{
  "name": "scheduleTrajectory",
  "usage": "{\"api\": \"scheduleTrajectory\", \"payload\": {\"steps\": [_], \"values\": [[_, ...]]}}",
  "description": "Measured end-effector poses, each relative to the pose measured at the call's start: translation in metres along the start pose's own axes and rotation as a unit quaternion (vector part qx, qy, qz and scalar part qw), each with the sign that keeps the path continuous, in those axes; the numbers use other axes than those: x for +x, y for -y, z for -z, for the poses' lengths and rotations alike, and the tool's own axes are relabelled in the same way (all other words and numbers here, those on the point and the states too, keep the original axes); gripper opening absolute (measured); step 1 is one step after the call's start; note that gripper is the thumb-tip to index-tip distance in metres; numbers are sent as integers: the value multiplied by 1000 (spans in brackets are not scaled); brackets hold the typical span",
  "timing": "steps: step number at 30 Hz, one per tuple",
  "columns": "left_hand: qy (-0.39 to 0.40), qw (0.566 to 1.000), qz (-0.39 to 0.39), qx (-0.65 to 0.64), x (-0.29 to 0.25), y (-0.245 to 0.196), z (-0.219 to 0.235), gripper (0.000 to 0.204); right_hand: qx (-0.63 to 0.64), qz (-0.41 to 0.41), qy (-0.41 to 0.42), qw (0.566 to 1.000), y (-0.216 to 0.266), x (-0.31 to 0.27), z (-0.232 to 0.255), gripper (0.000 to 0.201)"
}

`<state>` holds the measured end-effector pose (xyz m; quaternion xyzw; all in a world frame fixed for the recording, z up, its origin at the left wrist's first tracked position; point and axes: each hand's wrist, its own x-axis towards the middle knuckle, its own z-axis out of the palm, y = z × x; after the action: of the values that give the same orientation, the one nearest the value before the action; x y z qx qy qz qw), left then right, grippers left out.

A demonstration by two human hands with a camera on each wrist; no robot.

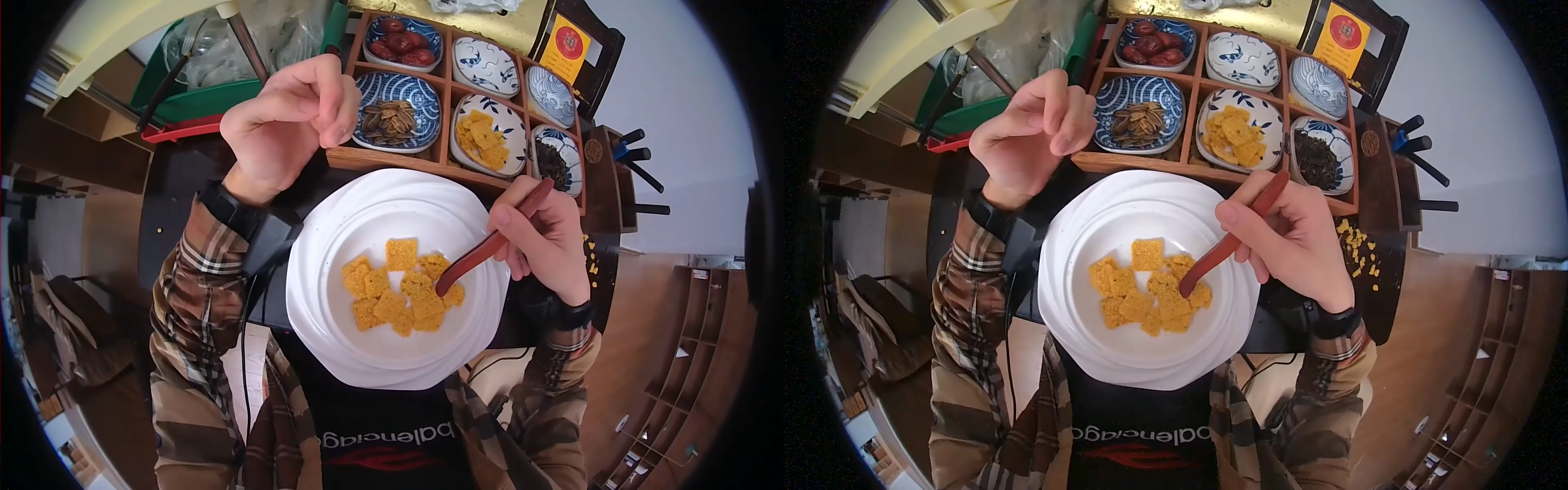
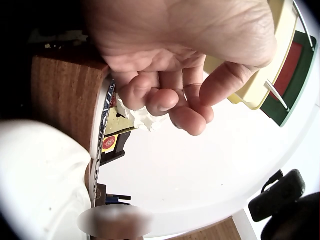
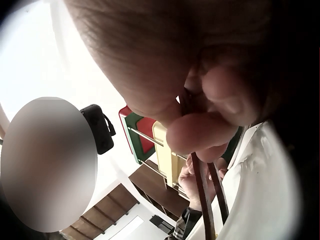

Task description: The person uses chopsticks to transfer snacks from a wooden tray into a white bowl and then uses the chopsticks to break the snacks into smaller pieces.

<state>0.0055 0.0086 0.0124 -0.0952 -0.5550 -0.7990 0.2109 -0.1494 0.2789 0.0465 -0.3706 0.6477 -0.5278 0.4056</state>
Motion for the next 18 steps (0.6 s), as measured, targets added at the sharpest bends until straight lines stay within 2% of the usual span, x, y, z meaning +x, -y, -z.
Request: {"api": "scheduleTrajectory", "payload": {"steps": [12,14,15,17,18], "values": [[-7,1000,-6,13,0,0,-1,14,47,-70,40,996,1,-1,-5,16],[-6,1000,-5,11,0,1,-1,14,32,-12,14,999,1,-2,-2,16],[-6,1000,-5,9,0,1,-1,14,31,-12,14,999,0,-3,-1,16],[-7,1000,-5,7,0,1,-1,14,-22,70,-57,996,-4,-4,2,17],[-8,1000,-4,5,0,1,-1,14,-15,85,-53,995,-7,-3,3,18]]}}
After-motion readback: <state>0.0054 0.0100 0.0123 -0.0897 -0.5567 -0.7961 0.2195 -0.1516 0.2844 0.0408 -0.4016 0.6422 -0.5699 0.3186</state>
